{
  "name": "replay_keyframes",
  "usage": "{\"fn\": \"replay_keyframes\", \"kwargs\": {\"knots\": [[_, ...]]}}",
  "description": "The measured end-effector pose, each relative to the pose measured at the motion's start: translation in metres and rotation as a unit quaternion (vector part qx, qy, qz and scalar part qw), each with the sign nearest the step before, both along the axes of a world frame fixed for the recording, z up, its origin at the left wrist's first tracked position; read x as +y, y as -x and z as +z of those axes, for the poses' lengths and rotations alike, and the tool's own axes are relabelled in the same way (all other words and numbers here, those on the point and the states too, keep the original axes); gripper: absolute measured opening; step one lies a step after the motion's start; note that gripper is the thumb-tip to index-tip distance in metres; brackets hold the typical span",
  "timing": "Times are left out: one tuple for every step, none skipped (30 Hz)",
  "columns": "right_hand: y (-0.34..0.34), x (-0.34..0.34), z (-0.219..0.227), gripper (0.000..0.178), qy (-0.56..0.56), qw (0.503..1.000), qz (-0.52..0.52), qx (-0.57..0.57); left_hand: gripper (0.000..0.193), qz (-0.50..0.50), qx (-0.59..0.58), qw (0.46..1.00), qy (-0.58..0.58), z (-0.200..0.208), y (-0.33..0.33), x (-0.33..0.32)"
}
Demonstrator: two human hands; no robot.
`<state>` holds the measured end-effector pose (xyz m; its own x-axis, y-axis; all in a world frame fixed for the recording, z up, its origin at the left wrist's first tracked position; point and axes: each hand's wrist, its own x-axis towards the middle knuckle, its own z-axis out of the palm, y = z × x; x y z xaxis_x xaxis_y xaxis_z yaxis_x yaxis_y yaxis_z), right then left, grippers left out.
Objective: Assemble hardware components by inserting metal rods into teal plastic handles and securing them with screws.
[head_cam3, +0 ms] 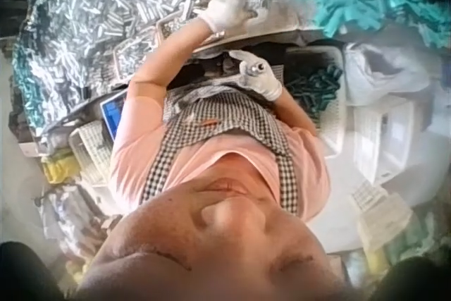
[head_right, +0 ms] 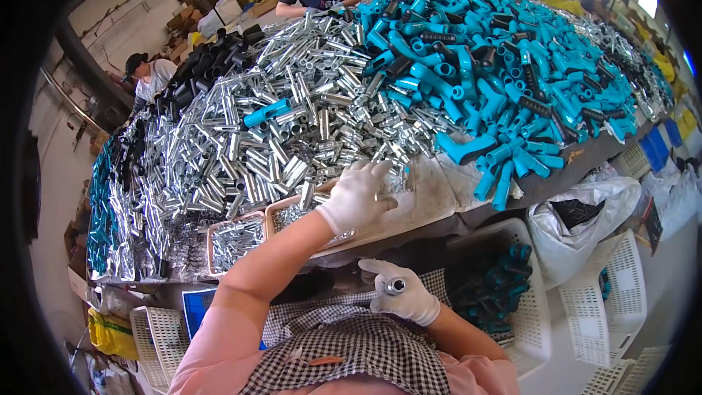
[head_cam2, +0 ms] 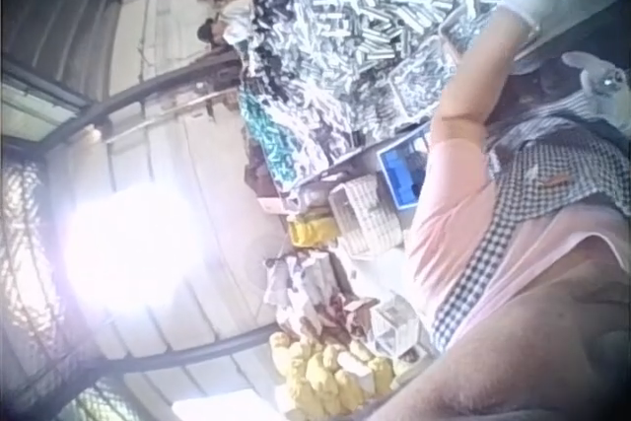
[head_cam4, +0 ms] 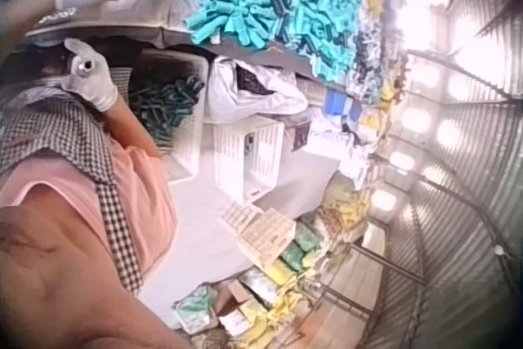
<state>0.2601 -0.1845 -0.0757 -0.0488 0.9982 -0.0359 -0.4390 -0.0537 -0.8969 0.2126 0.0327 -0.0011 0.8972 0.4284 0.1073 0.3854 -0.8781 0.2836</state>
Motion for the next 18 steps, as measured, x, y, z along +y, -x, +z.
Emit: {"fn": "replay_keyframes", "kwargs": {"knots": [[-0.003, -0.001, 0.003, 0.079, 0.000, 1.000, 0.004, -0.003, 0.061, 0.031, 0.118, 0.992, -0.028, -0.011, -0.016, 0.006], [-0.007, -0.003, 0.007, 0.081, -0.012, 0.999, -0.011, -0.043, 0.060, 0.004, 0.166, 0.985, -0.047, -0.020, -0.024, 0.012], [-0.010, -0.004, 0.010, 0.084, -0.025, 0.996, -0.026, -0.082, 0.059, -0.031, 0.160, 0.984, -0.069, -0.036, -0.028, 0.017], [-0.016, -0.003, -0.003, 0.097, -0.092, 0.987, -0.040, -0.129, 0.058, -0.066, 0.154, 0.982, -0.091, -0.051, -0.030, 0.021], [-0.016, -0.006, 0.000, 0.098, -0.080, 0.993, -0.056, -0.072, 0.055, -0.067, 0.142, 0.982, -0.100, -0.053, -0.031, 0.018], [-0.016, -0.010, 0.004, 0.100, -0.069, 0.995, -0.071, -0.014, 0.051, -0.057, 0.117, 0.986, -0.101, -0.054, -0.029, 0.016], [-0.018, -0.013, 0.010, 0.101, -0.035, 0.995, -0.095, 0.014, 0.048, -0.047, 0.093, 0.989, -0.102, -0.055, -0.024, 0.015], [-0.018, -0.011, 0.010, 0.090, -0.061, 0.989, -0.113, 0.078, 0.037, -0.073, 0.000, 0.995, -0.068, -0.038, -0.010, 0.009], [-0.014, -0.007, 0.014, 0.075, 0.005, 0.984, -0.174, -0.027, 0.033, -0.077, -0.065, 0.995, -0.024, -0.035, 0.004, 0.007], [-0.020, -0.005, 0.025, 0.058, -0.010, 0.985, -0.144, -0.098, 0.029, -0.079, -0.128, 0.988, 0.019, -0.032, 0.018, 0.006], [-0.020, -0.003, 0.026, 0.048, -0.007, 0.989, -0.140, -0.040, 0.026, -0.078, -0.136, 0.982, 0.107, -0.016, 0.035, 0.004], [-0.022, -0.002, 0.024, 0.052, 0.004, 0.990, -0.140, -0.034, 0.027, -0.088, -0.153, 0.978, 0.108, -0.003, 0.050, 0.002], [-0.024, 0.000, 0.022, 0.057, 0.015, 0.990, -0.138, -0.027, 0.028, -0.095, -0.169, 0.975, 0.110, 0.007, 0.066, 0.002], [-0.023, 0.004, 0.028, 0.049, 0.015, 0.989, -0.137, -0.052, 0.033, -0.098, -0.197, 0.971, 0.095, 0.012, 0.084, 0.002], [-0.022, 0.007, 0.036, 0.043, 0.027, 0.979, -0.146, -0.139, 0.032, -0.088, -0.192, 0.967, 0.139, 0.022, 0.102, 0.002], [-0.019, 0.011, 0.040, 0.037, 0.038, 0.962, -0.153, -0.225, 0.032, -0.087, -0.184, 0.968, 0.143, 0.026, 0.119, 0.004], [-0.012, 0.016, 0.036, 0.027, -0.031, 0.930, -0.204, -0.303, 0.031, -0.082, -0.177, 0.970, 0.147, 0.029, 0.140, 0.003], [-0.007, 0.019, 0.040, 0.026, -0.063, 0.903, -0.229, -0.359, 0.031, -0.058, -0.130, 0.975, 0.169, 0.043, 0.159, -0.004]]}}
